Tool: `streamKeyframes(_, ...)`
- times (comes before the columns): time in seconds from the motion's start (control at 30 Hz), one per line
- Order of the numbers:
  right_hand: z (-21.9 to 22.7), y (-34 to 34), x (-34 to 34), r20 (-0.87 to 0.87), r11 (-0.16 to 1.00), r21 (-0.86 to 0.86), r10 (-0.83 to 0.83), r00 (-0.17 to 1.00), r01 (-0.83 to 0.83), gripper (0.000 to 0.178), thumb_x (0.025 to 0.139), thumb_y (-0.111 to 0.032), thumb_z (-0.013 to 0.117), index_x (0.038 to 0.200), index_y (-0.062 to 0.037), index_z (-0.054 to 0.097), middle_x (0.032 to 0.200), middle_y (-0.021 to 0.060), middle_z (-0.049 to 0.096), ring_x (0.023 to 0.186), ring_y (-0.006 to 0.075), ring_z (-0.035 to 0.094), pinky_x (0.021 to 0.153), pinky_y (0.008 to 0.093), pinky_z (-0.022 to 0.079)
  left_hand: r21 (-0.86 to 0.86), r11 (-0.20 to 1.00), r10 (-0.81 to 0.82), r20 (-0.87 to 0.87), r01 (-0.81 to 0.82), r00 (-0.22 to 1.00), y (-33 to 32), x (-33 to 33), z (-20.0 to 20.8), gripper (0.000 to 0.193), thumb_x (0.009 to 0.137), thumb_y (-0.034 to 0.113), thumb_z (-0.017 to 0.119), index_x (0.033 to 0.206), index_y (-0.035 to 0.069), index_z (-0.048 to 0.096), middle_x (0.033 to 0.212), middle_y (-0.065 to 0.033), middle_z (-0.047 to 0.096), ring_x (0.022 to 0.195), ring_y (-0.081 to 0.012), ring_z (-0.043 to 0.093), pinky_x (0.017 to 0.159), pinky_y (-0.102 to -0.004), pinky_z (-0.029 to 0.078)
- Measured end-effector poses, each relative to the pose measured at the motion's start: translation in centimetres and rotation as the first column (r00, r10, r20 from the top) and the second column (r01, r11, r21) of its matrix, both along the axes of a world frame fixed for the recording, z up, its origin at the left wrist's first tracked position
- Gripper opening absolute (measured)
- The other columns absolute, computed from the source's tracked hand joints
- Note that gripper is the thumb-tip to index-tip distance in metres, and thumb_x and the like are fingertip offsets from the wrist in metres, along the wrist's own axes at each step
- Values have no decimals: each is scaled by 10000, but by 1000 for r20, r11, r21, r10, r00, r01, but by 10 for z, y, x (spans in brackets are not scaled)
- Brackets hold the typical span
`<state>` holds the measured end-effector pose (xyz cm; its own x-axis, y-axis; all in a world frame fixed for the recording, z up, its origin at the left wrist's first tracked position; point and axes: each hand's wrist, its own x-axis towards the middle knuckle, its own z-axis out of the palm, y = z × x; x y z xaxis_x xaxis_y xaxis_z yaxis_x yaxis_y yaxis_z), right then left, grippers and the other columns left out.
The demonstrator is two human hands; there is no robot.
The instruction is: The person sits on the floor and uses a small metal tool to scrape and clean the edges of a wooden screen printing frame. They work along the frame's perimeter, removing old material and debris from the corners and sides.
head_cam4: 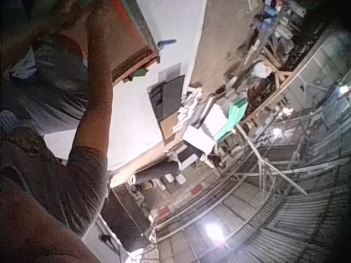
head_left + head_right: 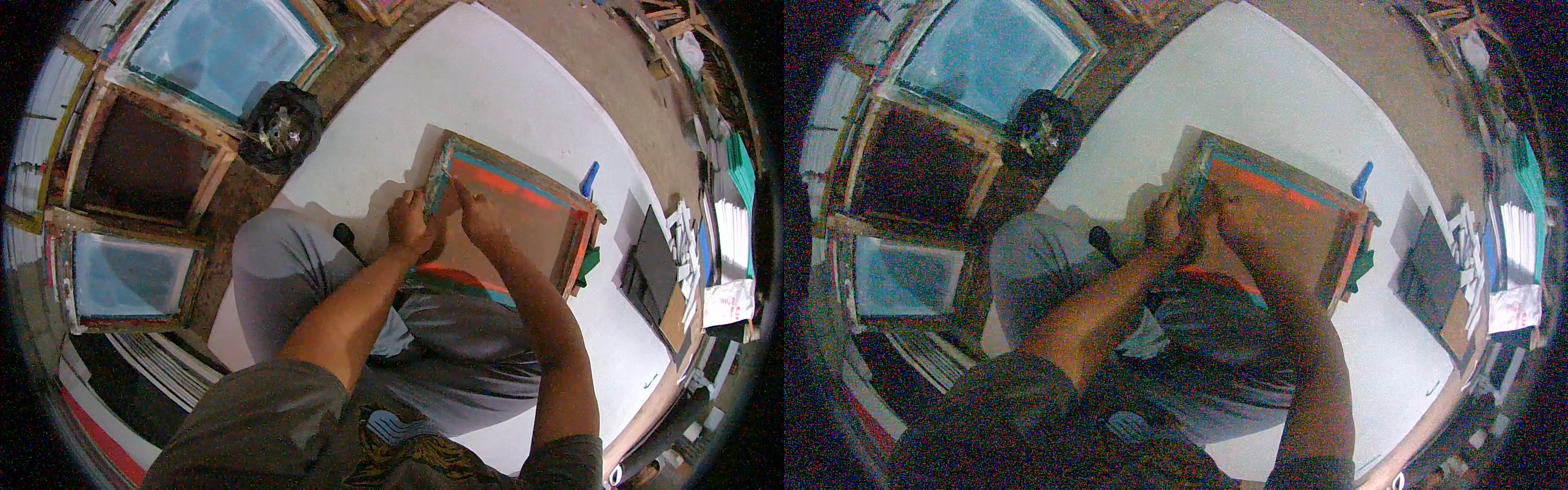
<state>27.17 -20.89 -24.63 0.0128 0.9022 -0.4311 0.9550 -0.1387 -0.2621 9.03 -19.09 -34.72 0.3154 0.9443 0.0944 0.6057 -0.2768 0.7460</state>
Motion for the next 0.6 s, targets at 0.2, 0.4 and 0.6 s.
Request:
streamKeyframes(0.2,27,14,-15,-59,982,-138,-141,988,132,593,1029,-141,494,1588,-295,370,1078,295,706,1002,443,706,834,543,571,-53,999,0,-2,0,1000,-5,0,7,555,802,214,693,1301,-6,586,1145,-212,616,1075,-444,592,911,-547,487)
streamKeyframes(0.4,57,13,-9,-461,981,-43,-189,867,191,446,1061,-234,512,1507,-221,525,1189,213,725,1039,399,714,849,477,569,-8,999,36,-36,-36,999,-1,1,-4,593,781,216,777,1306,14,590,1152,-200,625,1073,-430,601,914,-545,492)
streamKeyframes(0.6,-33,-5,12,-522,960,23,-227,822,279,501,1032,-181,539,1528,-237,503,1160,188,728,982,374,722,814,472,571,1,1000,20,-176,-20,984,-6,4,-12,737,696,209,873,1339,12,571,1187,-181,615,1098,-403,605,927,-538,491)
